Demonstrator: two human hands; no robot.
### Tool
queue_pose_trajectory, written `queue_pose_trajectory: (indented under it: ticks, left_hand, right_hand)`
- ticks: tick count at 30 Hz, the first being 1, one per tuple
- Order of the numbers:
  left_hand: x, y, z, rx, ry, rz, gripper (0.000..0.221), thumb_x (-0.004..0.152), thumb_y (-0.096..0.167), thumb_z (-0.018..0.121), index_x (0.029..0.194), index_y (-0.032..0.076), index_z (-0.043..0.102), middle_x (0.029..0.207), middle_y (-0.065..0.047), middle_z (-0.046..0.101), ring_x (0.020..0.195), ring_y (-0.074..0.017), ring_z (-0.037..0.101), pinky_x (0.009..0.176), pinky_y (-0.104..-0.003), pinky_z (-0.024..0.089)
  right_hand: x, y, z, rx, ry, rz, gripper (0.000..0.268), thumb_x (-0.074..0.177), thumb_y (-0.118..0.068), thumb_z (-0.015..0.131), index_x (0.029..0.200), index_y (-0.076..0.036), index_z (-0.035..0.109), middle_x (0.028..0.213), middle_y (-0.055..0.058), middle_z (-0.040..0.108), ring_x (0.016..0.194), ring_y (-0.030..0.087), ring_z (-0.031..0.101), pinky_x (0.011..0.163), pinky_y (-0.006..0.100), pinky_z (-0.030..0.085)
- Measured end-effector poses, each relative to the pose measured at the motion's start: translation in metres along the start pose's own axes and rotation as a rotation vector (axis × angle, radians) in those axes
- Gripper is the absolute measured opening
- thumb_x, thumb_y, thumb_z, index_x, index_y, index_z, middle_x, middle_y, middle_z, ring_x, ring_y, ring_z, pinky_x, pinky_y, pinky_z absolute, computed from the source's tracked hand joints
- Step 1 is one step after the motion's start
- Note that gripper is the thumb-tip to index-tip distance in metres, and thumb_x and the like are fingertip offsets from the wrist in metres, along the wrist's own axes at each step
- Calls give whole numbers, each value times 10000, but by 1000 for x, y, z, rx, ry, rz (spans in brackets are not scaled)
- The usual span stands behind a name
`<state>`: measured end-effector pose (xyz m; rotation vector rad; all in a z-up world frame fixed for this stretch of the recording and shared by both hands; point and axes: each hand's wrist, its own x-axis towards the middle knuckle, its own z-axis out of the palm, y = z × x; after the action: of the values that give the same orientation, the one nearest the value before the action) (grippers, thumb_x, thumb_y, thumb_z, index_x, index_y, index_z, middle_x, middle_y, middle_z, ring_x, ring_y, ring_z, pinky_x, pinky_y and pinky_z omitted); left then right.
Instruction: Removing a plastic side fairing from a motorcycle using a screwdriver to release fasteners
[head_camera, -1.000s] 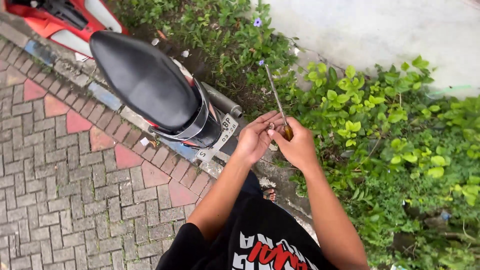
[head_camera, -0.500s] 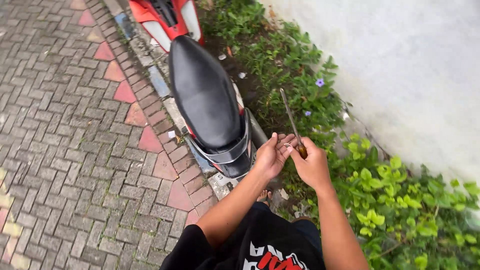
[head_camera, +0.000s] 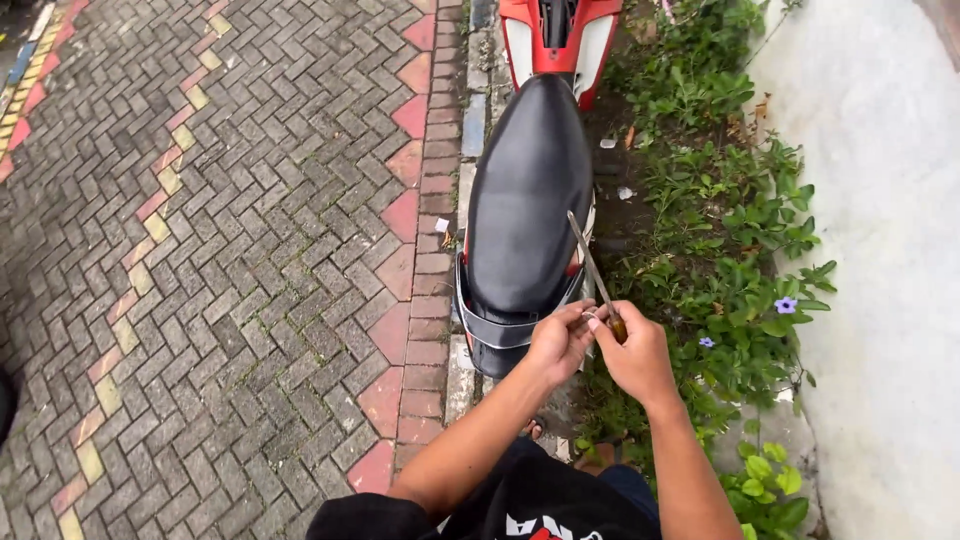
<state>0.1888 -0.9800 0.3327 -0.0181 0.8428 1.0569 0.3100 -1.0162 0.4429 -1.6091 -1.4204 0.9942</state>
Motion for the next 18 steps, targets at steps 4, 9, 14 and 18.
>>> queue_pose_trajectory:
  ticks: [4,9,14,18]
  left_hand:
    - [34,-23,13,-73,-16,25,294,1010,62,559,1243,-96,645,926,-118,627,821,-196,682,743,-272,622]
    - [29,-46,55,39,-33,12,296,1010,286,617,1072,27,744,760,-33,627,676,-112,606,574,-188,476]
    - [38,-79,81,225,-108,64,309,1071,311,603,1047,28,726,807,-36,599,709,-117,568,609,-215,438]
    - [46,-114,93,321,-131,62,299,1085,314,618,1033,31,699,850,-37,566,736,-112,542,621,-218,427]
  right_hand:
    - [26,5,-38,-15,-57,-33,45,927,-58,694,944,-32,726,630,119,713,466,171,556,451,305,463]
    - [43,22,-80,-32,-109,5,77,922,-75,707,965,-18,734,574,137,640,475,190,519,475,333,453]
    - [49,36,-117,-69,-107,55,63,909,-72,714,943,-31,748,555,122,632,465,183,522,470,322,452]
    - [43,52,-146,-85,-95,86,74,915,-69,703,958,-25,744,516,113,589,439,180,503,463,321,447]
